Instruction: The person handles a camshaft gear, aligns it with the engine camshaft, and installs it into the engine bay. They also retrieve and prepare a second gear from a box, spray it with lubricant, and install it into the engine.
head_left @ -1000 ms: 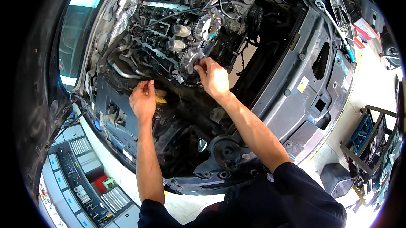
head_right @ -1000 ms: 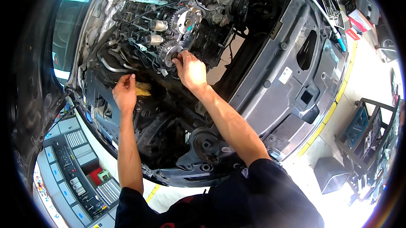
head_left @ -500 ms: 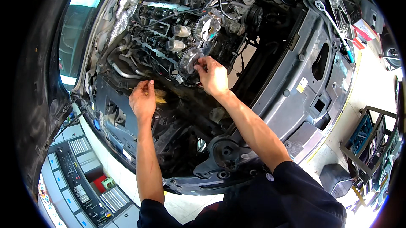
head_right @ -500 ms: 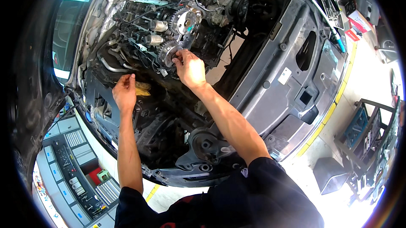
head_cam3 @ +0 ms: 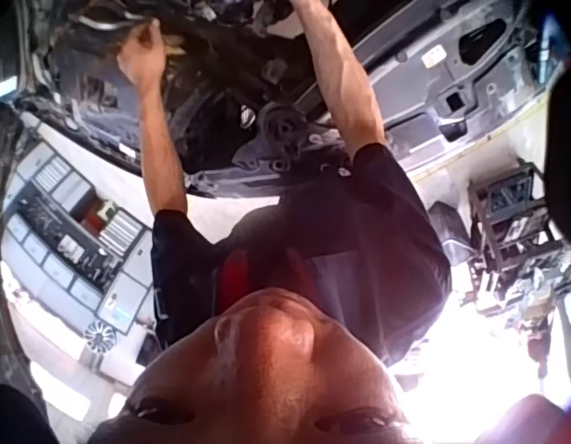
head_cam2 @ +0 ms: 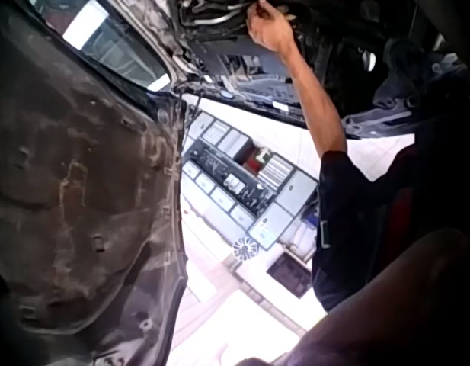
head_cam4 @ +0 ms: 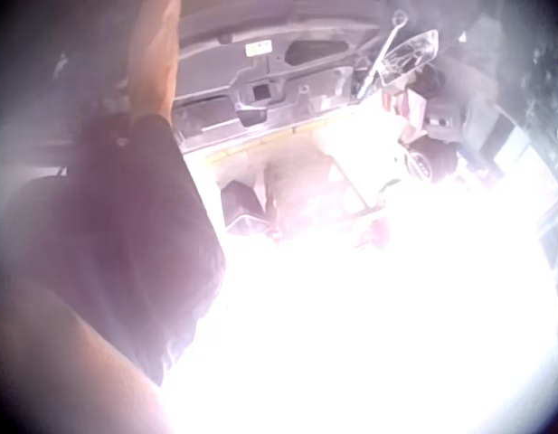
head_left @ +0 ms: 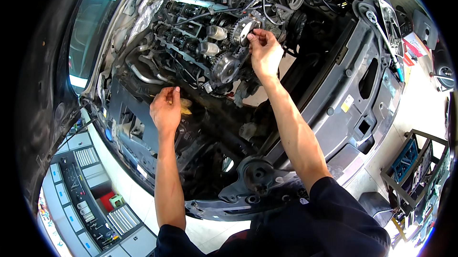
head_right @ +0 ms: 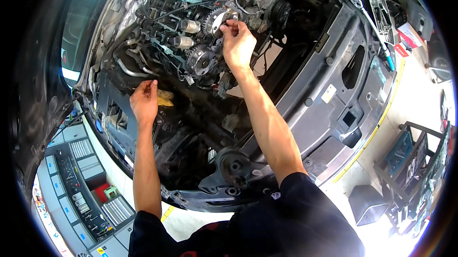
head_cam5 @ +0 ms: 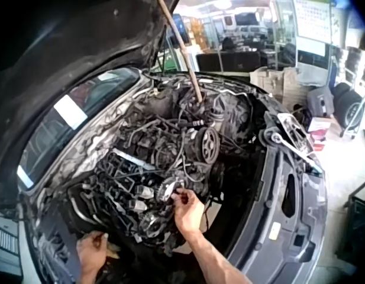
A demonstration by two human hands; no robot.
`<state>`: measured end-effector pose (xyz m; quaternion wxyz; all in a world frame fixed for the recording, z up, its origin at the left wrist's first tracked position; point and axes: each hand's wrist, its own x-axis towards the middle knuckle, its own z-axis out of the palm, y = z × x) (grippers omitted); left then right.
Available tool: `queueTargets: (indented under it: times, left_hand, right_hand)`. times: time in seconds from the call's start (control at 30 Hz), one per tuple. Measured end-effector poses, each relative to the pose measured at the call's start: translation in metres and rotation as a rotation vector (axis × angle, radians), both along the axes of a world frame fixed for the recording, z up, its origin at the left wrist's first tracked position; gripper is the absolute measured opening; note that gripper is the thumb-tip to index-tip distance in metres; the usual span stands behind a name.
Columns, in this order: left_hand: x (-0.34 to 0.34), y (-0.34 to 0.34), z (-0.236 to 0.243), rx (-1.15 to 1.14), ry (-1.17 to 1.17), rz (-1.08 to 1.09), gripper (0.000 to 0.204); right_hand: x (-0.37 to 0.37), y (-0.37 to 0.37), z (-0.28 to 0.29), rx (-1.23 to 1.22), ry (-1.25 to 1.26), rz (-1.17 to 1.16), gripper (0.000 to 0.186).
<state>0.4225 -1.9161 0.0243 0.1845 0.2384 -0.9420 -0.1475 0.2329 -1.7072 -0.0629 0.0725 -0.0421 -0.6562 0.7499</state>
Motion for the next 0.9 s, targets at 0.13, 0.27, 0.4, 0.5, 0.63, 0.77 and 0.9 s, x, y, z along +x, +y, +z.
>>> queueTargets:
  times: [0.13,0.27,0.4,0.5,0.63,0.77,0.9]
  left_hand:
    - [0.003,-0.003,-0.003,0.013,-0.01,0.029,0.029]
    - [0.001,0.002,0.0,-0.011,-0.031,0.04,0.028]
    - [0.0,0.007,0.004,-0.023,-0.037,0.033,0.029]
    - [-0.011,0.032,-0.011,0.236,-0.039,0.125,0.044]
    - [-0.052,0.079,-0.047,1.727,-0.245,0.218,0.113]
    - [-0.077,0.104,-0.064,1.681,0.009,0.292,0.098]
    - [-0.075,0.119,-0.082,1.747,0.266,0.265,0.081]
  right_hand:
    - [0.001,-0.001,-0.008,0.008,0.138,-0.039,0.025]
    - [0.001,0.001,-0.009,-0.056,0.093,-0.041,0.023]
    - [-0.001,0.007,-0.008,-0.063,0.015,0.048,0.024]
    - [0.003,0.016,-0.01,-0.035,0.065,0.026,0.03]
    - [0.02,0.027,0.001,0.01,-0.329,0.417,0.046]
    - [0.041,0.022,-0.005,0.264,-0.175,0.594,0.061]
    - [0.047,0.021,0.007,0.308,-0.166,0.625,0.052]
